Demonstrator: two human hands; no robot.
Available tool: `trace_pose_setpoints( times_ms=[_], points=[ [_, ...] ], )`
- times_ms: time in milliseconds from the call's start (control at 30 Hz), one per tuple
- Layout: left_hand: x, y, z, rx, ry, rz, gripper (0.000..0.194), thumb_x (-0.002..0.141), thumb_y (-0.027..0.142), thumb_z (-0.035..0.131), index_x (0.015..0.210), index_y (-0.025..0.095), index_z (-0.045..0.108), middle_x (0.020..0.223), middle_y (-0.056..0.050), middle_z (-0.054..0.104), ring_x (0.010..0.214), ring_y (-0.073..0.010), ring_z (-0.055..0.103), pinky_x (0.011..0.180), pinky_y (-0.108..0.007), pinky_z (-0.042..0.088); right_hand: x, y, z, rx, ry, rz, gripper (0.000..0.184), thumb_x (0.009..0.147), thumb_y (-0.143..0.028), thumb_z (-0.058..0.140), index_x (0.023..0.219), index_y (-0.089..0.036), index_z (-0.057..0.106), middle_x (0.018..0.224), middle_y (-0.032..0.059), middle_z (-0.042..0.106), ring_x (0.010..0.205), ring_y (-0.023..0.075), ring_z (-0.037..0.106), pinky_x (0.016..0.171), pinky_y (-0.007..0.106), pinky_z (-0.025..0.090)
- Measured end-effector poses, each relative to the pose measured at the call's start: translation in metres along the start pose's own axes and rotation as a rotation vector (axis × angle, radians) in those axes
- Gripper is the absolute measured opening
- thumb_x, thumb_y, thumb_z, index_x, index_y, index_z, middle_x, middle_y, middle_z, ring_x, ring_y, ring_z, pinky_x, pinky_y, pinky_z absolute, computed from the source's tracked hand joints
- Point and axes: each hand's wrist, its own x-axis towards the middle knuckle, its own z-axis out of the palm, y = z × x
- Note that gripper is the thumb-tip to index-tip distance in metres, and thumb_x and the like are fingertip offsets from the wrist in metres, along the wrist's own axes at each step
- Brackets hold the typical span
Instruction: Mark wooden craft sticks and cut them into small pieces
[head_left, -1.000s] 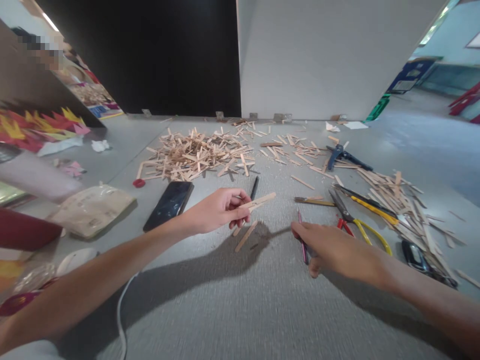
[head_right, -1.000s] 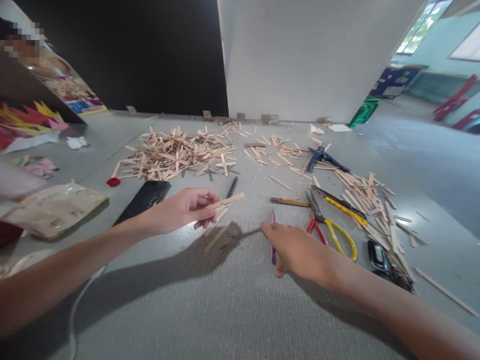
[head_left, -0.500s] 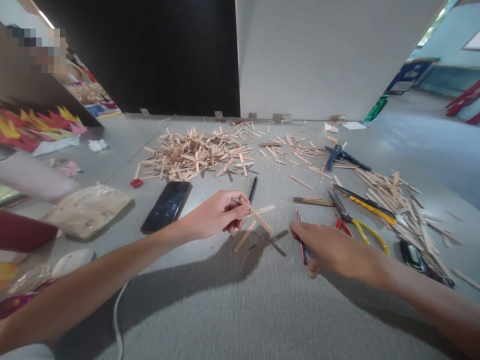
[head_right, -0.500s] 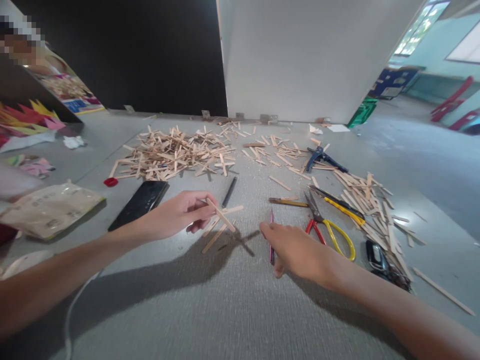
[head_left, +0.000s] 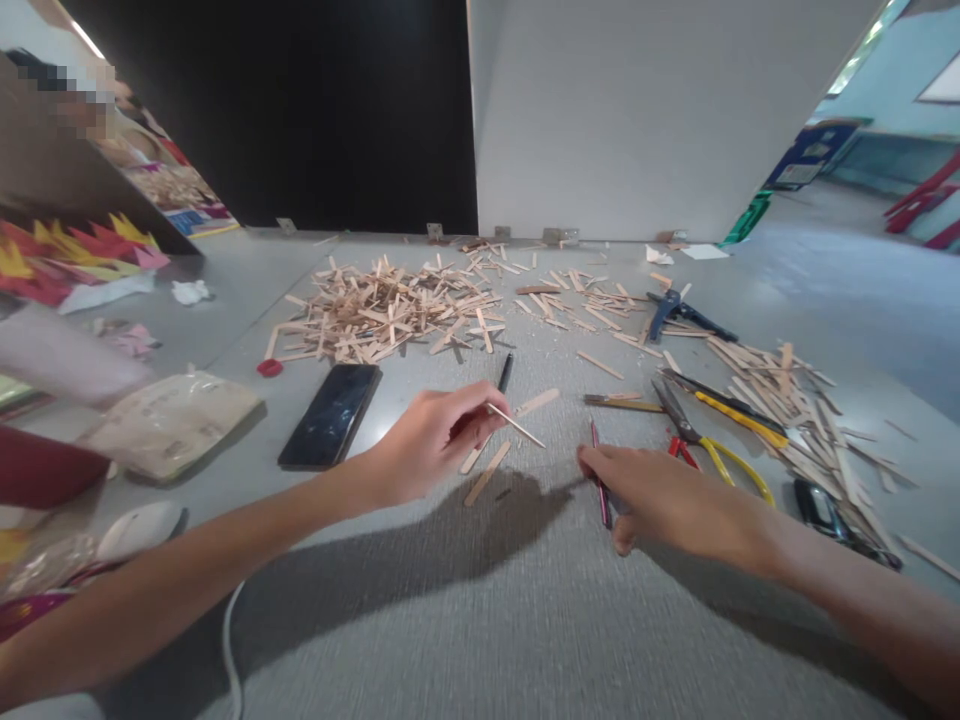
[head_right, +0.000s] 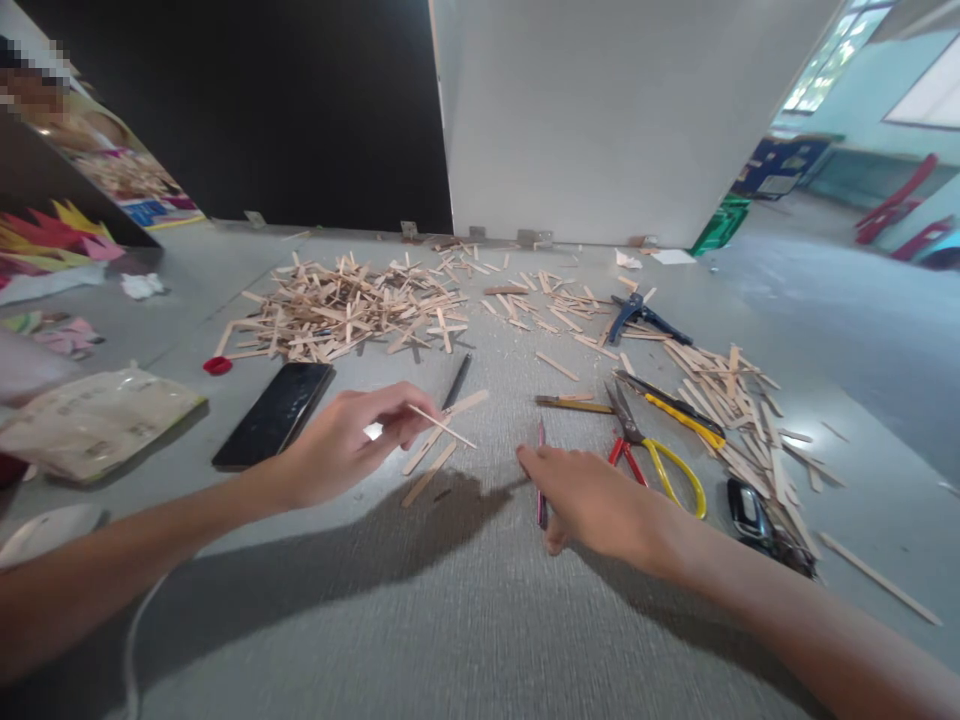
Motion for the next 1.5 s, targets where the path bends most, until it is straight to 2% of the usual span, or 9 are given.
trace_pose_setpoints(
  times_ms=[100,233,333,533,700,900,1167,1333,1500],
  points=[
    [-0.005,0.0,0.002,0.051,0.022,0.089,0.021,0.109,0.029,0.047,0.105,0.02,0.066,0.073,0.001,0.066,0.062,-0.0116,0.059,0.061,-0.021,0.046,-0.003,-0.006,-0.005,-0.08,-0.015,0.053,0.038,0.081,-0.019,0.082,0.116,-0.019,0.067,0.109,0.0124,0.077,0.098,0.0346,0.073,0.077,0.036,0.043],
    [-0.009,0.003,0.006,0.079,0.017,0.142,0.023,0.112,0.029,0.045,0.106,0.021,0.067,0.079,0.001,0.071,0.06,-0.0106,0.058,0.061,-0.02,0.047,-0.008,-0.016,-0.012,-0.023,0.037,-0.008,0.08,0.081,-0.043,0.089,0.15,-0.018,0.058,0.114,0.0137,0.076,0.106,0.0371,0.072,0.083,0.038,0.048],
    [-0.011,0.005,0.007,0.082,0.012,0.167,0.023,0.112,0.026,0.044,0.107,0.022,0.066,0.082,0.0,0.073,0.062,-0.0106,0.06,0.064,-0.02,0.047,-0.004,-0.022,-0.008,0.054,0.132,-0.057,0.074,0.096,-0.045,0.076,0.16,-0.017,0.05,0.114,0.0134,0.076,0.106,0.0335,0.072,0.089,0.04,0.05],
    [-0.014,0.006,0.012,0.068,-0.03,0.144,0.022,0.111,0.023,0.043,0.109,0.023,0.065,0.083,0.0,0.072,0.063,-0.0115,0.061,0.065,-0.021,0.047,0.01,-0.026,0.009,0.171,0.373,-0.214,0.025,0.107,-0.027,0.054,0.119,-0.021,0.075,0.099,0.0091,0.079,0.084,0.023,0.07,0.082,0.035,0.051],
    [-0.013,0.007,0.014,-0.018,0.034,0.037,0.019,0.108,0.027,0.048,0.119,0.021,0.062,0.086,-0.001,0.073,0.065,-0.0123,0.063,0.063,-0.023,0.047,0.008,-0.028,0.005,0.225,0.46,-0.212,0.03,0.107,-0.027,0.045,0.083,-0.022,0.061,0.068,0.0011,0.063,0.06,0.0161,0.053,0.063,0.03,0.041],
    [-0.004,0.01,0.012,-0.372,0.102,-0.249,0.03,0.103,0.028,0.055,0.13,0.017,0.057,0.079,0.002,0.065,0.058,-0.0134,0.065,0.057,-0.025,0.054,0.003,-0.027,-0.002,0.299,0.63,-0.166,0.036,0.107,-0.033,0.044,0.073,-0.026,0.043,0.056,-0.0048,0.046,0.048,0.0124,0.042,0.05,0.028,0.03],
    [0.002,0.013,0.01,-0.544,0.134,-0.368,0.018,0.096,0.032,0.067,0.088,0.021,0.054,0.08,0.001,0.065,0.07,-0.0179,0.077,0.058,-0.025,0.06,0.004,-0.027,-0.003,0.353,0.672,-0.206,0.039,0.107,-0.032,0.045,0.069,-0.025,0.038,0.054,-0.0069,0.039,0.047,0.0106,0.037,0.048,0.027,0.027],
    [0.002,0.008,0.009,-0.422,0.127,-0.357,0.017,0.099,0.035,0.061,0.089,0.022,0.055,0.075,0.001,0.065,0.061,-0.0163,0.071,0.054,-0.026,0.056,0.005,-0.027,-0.006,0.343,0.676,-0.199,0.039,0.106,-0.031,0.045,0.068,-0.024,0.041,0.055,-0.0061,0.042,0.05,0.0105,0.039,0.049,0.026,0.028],
    [0.008,-0.008,-0.003,0.126,0.107,-0.269,0.013,0.099,0.025,0.056,0.09,0.02,0.064,0.076,-0.001,0.072,0.062,-0.0163,0.067,0.062,-0.027,0.05,0.006,-0.025,-0.004,0.332,0.664,-0.228,0.039,0.106,-0.03,0.047,0.068,-0.024,0.041,0.054,-0.0068,0.042,0.047,0.0099,0.039,0.049,0.026,0.028]
  ],
)
